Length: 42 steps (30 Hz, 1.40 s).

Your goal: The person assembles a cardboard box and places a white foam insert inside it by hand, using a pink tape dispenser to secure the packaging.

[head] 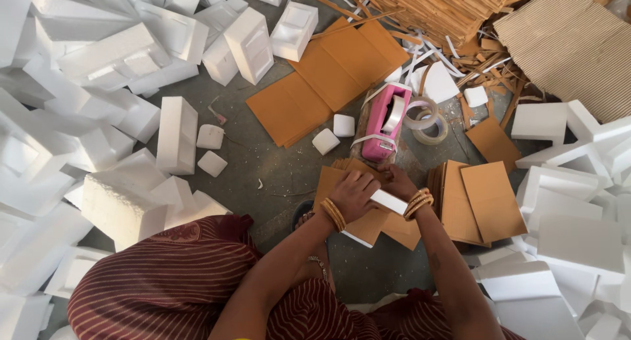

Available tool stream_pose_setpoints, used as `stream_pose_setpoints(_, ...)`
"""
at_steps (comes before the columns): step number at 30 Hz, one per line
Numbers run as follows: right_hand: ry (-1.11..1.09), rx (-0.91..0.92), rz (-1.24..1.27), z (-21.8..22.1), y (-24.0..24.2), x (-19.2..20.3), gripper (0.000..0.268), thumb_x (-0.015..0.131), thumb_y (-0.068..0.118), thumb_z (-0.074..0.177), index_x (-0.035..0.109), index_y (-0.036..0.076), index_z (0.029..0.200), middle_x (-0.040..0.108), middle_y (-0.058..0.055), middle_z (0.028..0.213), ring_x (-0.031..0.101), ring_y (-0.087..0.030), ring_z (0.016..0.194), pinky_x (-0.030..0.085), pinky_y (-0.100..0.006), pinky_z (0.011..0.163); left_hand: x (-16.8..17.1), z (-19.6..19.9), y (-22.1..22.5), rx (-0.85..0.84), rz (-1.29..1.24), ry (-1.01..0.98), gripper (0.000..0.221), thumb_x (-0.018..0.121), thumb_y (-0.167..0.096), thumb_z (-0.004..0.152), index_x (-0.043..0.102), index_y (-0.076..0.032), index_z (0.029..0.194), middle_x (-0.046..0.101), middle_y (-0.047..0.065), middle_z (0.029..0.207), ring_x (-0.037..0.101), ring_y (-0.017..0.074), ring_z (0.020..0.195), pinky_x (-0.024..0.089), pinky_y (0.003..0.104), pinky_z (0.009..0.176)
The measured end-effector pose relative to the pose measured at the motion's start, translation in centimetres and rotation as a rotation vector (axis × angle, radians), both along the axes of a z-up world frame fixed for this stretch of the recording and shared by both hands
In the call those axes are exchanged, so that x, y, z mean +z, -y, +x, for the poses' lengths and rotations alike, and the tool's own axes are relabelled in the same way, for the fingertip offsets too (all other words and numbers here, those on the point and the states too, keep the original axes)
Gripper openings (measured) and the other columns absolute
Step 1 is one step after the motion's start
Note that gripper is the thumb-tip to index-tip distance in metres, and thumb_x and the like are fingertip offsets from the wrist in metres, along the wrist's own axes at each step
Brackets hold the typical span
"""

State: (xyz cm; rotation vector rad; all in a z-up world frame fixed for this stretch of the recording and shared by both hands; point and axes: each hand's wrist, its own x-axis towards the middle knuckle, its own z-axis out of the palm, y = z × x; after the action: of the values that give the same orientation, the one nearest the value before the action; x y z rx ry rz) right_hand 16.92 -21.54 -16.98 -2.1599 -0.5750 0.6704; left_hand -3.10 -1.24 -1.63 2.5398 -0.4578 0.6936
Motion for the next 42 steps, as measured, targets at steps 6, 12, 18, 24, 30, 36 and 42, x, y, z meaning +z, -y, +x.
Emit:
stream_pose_setpoints(6,-0.114,-0.023,0.049,-0.6,-0.7,2.9,0.063,0.082,0.012,0.076,0.060,0.006,0.135,0.067,-0.017,0.111,0.065,-0.028,0.103,0.054,-0.039,0.088,0.4,0.6,-0.1,0.012,0.046,-0.019,0.051,0.078,-0.044,0.079,0.061,-0.011,0.114,0.057,0.004,0.109,0.053,0.0248,0.100,0.046,0.042,0.095)
stream_pose_setpoints(12,-0.234,-0.082,0.500,-8.2,0.8,15.0,0.055,0.054,0.036,0.103,0.056,-0.003,0.141,0.068,-0.014,0.131,0.063,-0.023,0.122,0.048,-0.037,0.103,0.2,-0.3,-0.3,0.020,0.055,-0.030,0.049,0.078,-0.045,0.081,0.062,-0.013,0.114,0.057,0.003,0.108,0.053,0.0251,0.104,0.046,0.041,0.097)
stream_pose_setpoints(18,-0.135,0.037,0.597,-13.4,0.1,19.3,0.065,0.039,0.046,0.108,0.054,-0.007,0.142,0.061,-0.016,0.141,0.057,-0.026,0.133,0.040,-0.038,0.115,0.2,0.2,-0.7,0.025,0.031,-0.015,0.051,0.078,-0.044,0.081,0.062,-0.012,0.118,0.058,0.003,0.109,0.053,0.0249,0.104,0.046,0.041,0.098)
stream_pose_setpoints(24,-0.229,0.010,0.565,-10.4,2.4,12.3,0.079,0.027,0.057,0.107,0.049,-0.007,0.147,0.055,-0.019,0.147,0.050,-0.026,0.138,0.033,-0.037,0.118,0.3,0.4,-0.4,0.043,0.029,-0.019,0.051,0.078,-0.044,0.079,0.062,-0.013,0.116,0.059,0.003,0.109,0.054,0.0248,0.105,0.047,0.041,0.099)
stream_pose_setpoints(30,-0.407,-0.047,0.388,-6.9,3.8,6.0,0.093,0.019,0.069,0.105,0.037,-0.008,0.154,0.038,-0.022,0.158,0.034,-0.029,0.148,0.024,-0.037,0.123,0.3,0.8,-0.2,0.045,0.041,-0.037,0.055,0.080,-0.047,0.076,0.062,-0.012,0.115,0.059,0.004,0.112,0.053,0.0257,0.106,0.047,0.043,0.098)
stream_pose_setpoints(36,-0.359,-0.244,0.199,-6.5,3.3,5.5,0.100,0.018,0.077,0.096,0.018,0.000,0.160,0.018,-0.015,0.169,0.015,-0.026,0.157,0.015,-0.037,0.125,0.2,0.8,0.0,0.069,0.048,-0.085,0.059,0.080,-0.049,0.076,0.062,-0.011,0.117,0.059,0.005,0.117,0.053,0.0265,0.111,0.048,0.045,0.099)
stream_pose_setpoints(42,-0.168,-0.062,0.658,-9.9,1.5,12.0,0.102,0.022,0.077,0.100,0.046,-0.007,0.151,0.056,-0.023,0.148,0.048,-0.032,0.140,0.030,-0.040,0.120,0.1,0.9,-0.4,0.125,0.008,0.041,0.063,0.079,-0.049,0.075,0.061,-0.009,0.121,0.060,0.007,0.122,0.053,0.0291,0.114,0.049,0.044,0.099)
